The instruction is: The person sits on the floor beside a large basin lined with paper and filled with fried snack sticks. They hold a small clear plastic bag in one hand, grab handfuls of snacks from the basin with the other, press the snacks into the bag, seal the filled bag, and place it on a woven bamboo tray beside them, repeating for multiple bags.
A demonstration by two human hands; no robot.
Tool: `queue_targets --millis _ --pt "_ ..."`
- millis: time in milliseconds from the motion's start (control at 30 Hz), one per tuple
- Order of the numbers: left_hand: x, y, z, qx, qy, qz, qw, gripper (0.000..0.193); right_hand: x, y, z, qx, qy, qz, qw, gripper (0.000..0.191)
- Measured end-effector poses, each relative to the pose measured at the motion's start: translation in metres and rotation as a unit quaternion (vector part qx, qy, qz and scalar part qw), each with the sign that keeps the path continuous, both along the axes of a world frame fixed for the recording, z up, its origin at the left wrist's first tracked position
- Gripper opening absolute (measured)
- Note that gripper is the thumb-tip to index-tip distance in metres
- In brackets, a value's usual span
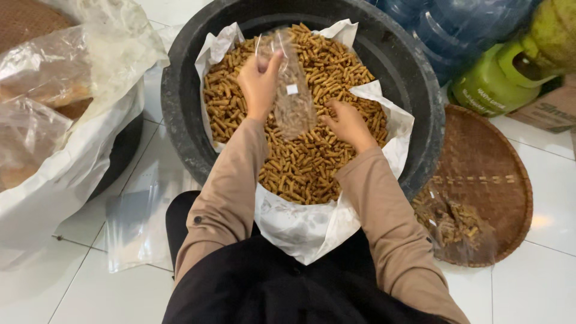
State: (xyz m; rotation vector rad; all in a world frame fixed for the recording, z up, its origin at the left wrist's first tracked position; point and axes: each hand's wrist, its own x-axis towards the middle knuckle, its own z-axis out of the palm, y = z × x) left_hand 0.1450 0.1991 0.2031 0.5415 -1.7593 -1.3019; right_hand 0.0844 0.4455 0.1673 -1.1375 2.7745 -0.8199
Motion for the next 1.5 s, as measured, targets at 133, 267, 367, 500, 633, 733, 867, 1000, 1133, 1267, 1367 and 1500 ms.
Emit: queue_targets --millis 133,267,367,500,633,733,867,1000,1133,1267,1367,1500 --pt "-0.011 -0.01 -0.043 -0.024 0.046 -0.117 0.992 0.01 -0.001 -0.006 0.026 -0.107 0.027 -0.067 0.992 0.037" --pt "-0.017 -0.002 -0.046 -0.057 0.0 -0.127 0.99 0.031 0.018 -0.02 0.047 -0.239 0.125 -0.027 0.963 0.028" --pt "-0.012 0.011 -0.042 -0.097 -0.019 -0.179 0.979 0.04 0.034 -0.03 0.057 -0.257 0.146 -0.027 0.955 0.029" --pt "0.001 0.018 -0.04 -0.273 0.054 -0.187 0.942 0.059 0.045 -0.033 0.061 -0.228 0.294 0.028 0.928 0.03" --pt "0.005 0.024 -0.041 -0.207 0.023 -0.191 0.959 0.046 0.045 -0.033 0.052 -0.208 0.29 0.031 0.934 0.025" --pt "0.006 0.025 -0.042 -0.159 0.015 -0.208 0.965 0.04 0.043 -0.034 0.047 -0.221 0.253 0.024 0.941 0.022" --pt "0.009 0.022 -0.043 -0.211 0.053 -0.154 0.964 0.039 0.044 -0.032 0.047 -0.203 0.264 0.046 0.942 0.015" --pt "0.008 0.02 -0.044 -0.191 0.043 -0.116 0.974 0.042 0.047 -0.033 0.05 -0.169 0.294 0.074 0.938 0.015" --pt "0.006 0.021 -0.044 -0.18 0.029 -0.091 0.979 0.037 0.052 -0.039 0.047 -0.14 0.337 0.082 0.928 0.017" --pt "0.007 0.023 -0.043 -0.206 0.021 -0.082 0.975 0.032 0.057 -0.049 0.039 -0.184 0.233 0.085 0.951 0.019" --pt "0.009 0.022 -0.042 -0.256 0.039 -0.06 0.964 0.032 0.059 -0.056 0.034 -0.244 0.082 0.065 0.964 0.029" --pt "0.008 0.02 -0.042 -0.253 0.041 -0.028 0.966 0.032 0.058 -0.058 0.024 -0.237 0.046 0.051 0.969 0.028"
